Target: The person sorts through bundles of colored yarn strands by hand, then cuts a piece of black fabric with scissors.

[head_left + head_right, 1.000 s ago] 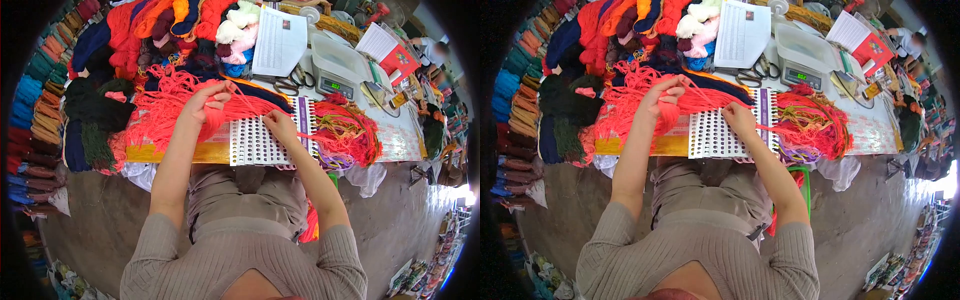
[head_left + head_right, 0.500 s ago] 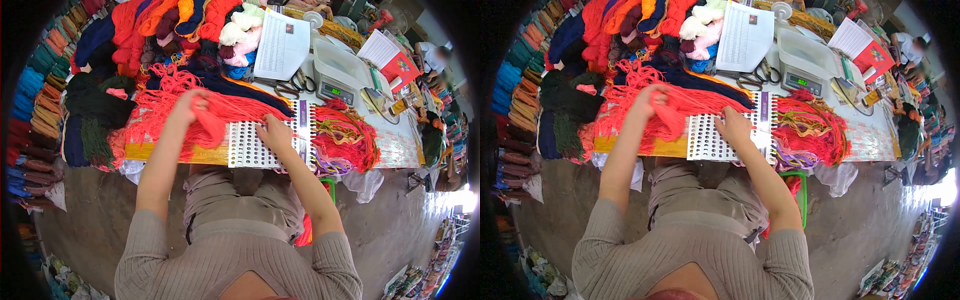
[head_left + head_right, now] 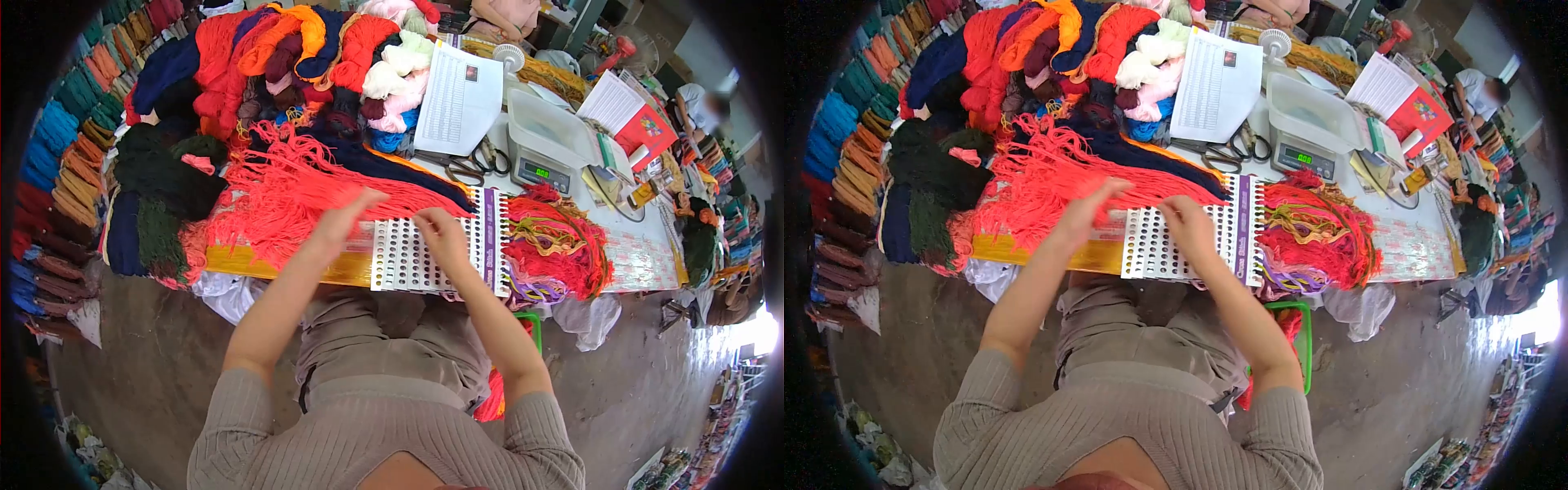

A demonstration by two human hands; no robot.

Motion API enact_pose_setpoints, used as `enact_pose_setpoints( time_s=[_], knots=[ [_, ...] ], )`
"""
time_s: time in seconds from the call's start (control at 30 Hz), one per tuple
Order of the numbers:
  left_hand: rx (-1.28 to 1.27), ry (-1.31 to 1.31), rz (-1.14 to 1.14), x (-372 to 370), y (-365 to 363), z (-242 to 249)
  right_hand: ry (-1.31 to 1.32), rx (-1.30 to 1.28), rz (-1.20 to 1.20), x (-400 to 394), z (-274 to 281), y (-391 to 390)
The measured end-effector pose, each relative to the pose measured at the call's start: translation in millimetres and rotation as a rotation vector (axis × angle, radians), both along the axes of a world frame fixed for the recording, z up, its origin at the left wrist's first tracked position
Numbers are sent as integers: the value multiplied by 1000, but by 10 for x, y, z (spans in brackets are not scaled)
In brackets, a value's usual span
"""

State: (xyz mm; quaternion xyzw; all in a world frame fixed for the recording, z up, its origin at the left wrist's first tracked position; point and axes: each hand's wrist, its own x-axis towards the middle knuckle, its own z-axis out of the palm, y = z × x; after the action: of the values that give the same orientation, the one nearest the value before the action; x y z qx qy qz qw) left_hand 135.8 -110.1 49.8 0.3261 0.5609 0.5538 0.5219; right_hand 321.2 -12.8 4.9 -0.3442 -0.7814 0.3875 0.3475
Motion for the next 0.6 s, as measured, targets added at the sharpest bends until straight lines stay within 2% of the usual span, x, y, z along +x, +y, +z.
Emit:
enact_pose_setpoints(
  time_s=[0.07,0.1,0.13,0.17,0.23,0.27,0.37,0.43,0.53,0.6],
  knots=[
    [93,-204,-194,331,120,-115,146,-83,140,-78,53,-166],
    [115,-347,-232,459,161,-105,244,-305,137,-85,163,-281],
    [131,-488,-269,556,185,-82,243,-328,131,-53,190,-280],
    [147,-454,-254,594,195,-24,245,-356,127,-36,233,-306],
    [102,-651,-306,533,229,-81,270,-455,114,36,348,-323],
    [147,-621,-270,538,247,-91,373,-470,174,34,362,-312],
    [208,-744,-301,437,201,-91,464,-557,204,84,404,-358],
    [233,-774,-244,414,185,-22,520,-632,192,86,372,-360],
    [210,-810,-161,384,177,31,670,-790,282,122,481,-424],
    [212,-790,-156,366,141,58,675,-821,280,155,449,-434]
  ],
)
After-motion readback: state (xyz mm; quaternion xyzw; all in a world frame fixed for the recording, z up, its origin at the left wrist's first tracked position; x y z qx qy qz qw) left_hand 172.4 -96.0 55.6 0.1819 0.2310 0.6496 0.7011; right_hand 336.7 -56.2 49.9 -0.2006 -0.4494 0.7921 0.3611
